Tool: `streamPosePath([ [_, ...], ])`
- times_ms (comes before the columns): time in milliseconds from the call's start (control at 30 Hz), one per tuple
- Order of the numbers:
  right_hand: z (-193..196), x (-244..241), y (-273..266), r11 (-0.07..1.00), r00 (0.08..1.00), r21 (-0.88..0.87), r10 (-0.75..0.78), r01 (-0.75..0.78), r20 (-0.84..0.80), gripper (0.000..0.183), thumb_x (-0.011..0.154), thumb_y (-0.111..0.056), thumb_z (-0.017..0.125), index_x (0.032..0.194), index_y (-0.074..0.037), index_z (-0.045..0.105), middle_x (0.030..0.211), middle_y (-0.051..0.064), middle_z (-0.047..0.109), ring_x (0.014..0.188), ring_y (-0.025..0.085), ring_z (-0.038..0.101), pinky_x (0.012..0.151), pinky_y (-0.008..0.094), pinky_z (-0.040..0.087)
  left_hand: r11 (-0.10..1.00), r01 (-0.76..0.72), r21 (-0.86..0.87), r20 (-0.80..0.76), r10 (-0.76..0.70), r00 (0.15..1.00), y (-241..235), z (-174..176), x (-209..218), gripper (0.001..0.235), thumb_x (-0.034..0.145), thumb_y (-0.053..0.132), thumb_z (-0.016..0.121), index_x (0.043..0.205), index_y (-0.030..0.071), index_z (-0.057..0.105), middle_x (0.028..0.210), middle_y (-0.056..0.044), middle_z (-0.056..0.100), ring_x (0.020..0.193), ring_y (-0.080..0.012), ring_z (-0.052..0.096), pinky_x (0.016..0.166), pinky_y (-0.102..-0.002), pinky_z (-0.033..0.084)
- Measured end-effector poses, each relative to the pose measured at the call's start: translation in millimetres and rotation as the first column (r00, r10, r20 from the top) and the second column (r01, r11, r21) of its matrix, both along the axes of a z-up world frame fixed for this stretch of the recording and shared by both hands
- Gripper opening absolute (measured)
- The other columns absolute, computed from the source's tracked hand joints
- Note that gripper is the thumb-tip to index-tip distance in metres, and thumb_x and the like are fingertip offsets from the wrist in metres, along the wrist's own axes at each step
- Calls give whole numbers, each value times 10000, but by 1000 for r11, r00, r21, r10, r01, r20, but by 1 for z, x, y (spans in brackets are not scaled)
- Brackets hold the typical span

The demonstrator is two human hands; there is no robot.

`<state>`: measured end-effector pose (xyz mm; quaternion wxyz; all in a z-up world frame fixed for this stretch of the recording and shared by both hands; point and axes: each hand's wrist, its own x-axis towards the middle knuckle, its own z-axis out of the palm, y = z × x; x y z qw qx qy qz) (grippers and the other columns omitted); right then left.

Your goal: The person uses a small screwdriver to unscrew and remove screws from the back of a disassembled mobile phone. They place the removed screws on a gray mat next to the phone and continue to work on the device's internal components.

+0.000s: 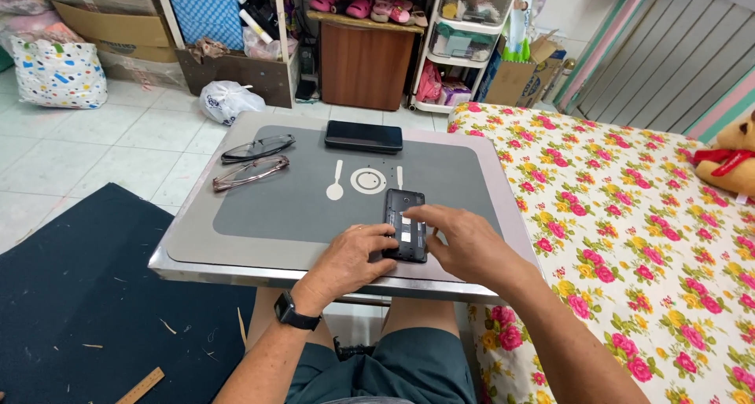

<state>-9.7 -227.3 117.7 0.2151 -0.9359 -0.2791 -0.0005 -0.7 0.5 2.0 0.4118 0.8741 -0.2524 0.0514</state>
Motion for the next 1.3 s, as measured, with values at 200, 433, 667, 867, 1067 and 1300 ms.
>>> streamPosePath([
  [200, -48, 30, -16, 983, 942, -139, -68, 120, 330, 208, 1017, -241, 720, 1219, -266, 761, 638, -8, 784, 625, 241, 775, 627, 359, 595, 1000, -4, -6, 2, 4, 1000, 0, -3, 2, 356, 904, 265, 860, 1239, 151, 831, 1378, -105, 767, 1312, -348, 693, 1198, -447, 466],
  [433, -68, 42, -34, 992, 910, -102, -19, 67, 415, 366, 896, -252, 755, 1258, -269, 706, 639, 83, 736, 640, 419, 743, 653, 581, 586, 993, 113, -41, 271, -97, 958, -3, -36, 25, 307, 885, 226, 890, 1165, 108, 843, 1300, -168, 789, 1251, -406, 711, 1100, -506, 546],
  [667, -32, 13, -14, 981, 949, -195, 54, 8, 311, 377, 1058, -152, 634, 1434, -130, 662, 787, 104, 743, 619, 326, 663, 588, 494, 502, 993, 83, 78, 144, -94, 985, 0, -28, 12, 369, 948, 265, 793, 1277, 97, 794, 1498, -87, 659, 1326, -371, 613, 1120, -521, 414],
  [867, -51, 24, -26, 994, 883, -91, 101, -66, 459, 102, 1135, -102, 762, 1212, -96, 828, 668, 61, 720, 522, 257, 643, 546, 422, 491, 993, 97, 65, 231, -110, 967, 1, -33, 11, 335, 959, 229, 803, 1255, 75, 792, 1464, -98, 670, 1284, -374, 642, 1106, -508, 440],
  [1067, -29, 9, -13, 980, 948, -198, 80, -19, 308, 437, 1031, -44, 569, 1445, -122, 686, 710, 86, 675, 570, 354, 596, 597, 510, 464, 991, 98, 92, 236, -117, 965, 2, -35, 12, 318, 971, 246, 790, 1256, 106, 778, 1444, -70, 655, 1260, -378, 639, 1101, -530, 437],
  [1300, -45, 19, -23, 980, 871, -192, 44, 58, 488, 135, 1189, -180, 719, 1298, -124, 776, 642, 43, 713, 522, 331, 639, 528, 464, 449, 993, 85, 84, 270, -105, 957, 2, -34, 11, 315, 961, 244, 803, 1228, 78, 791, 1405, -82, 680, 1207, -371, 667, 1037, -516, 500],
])
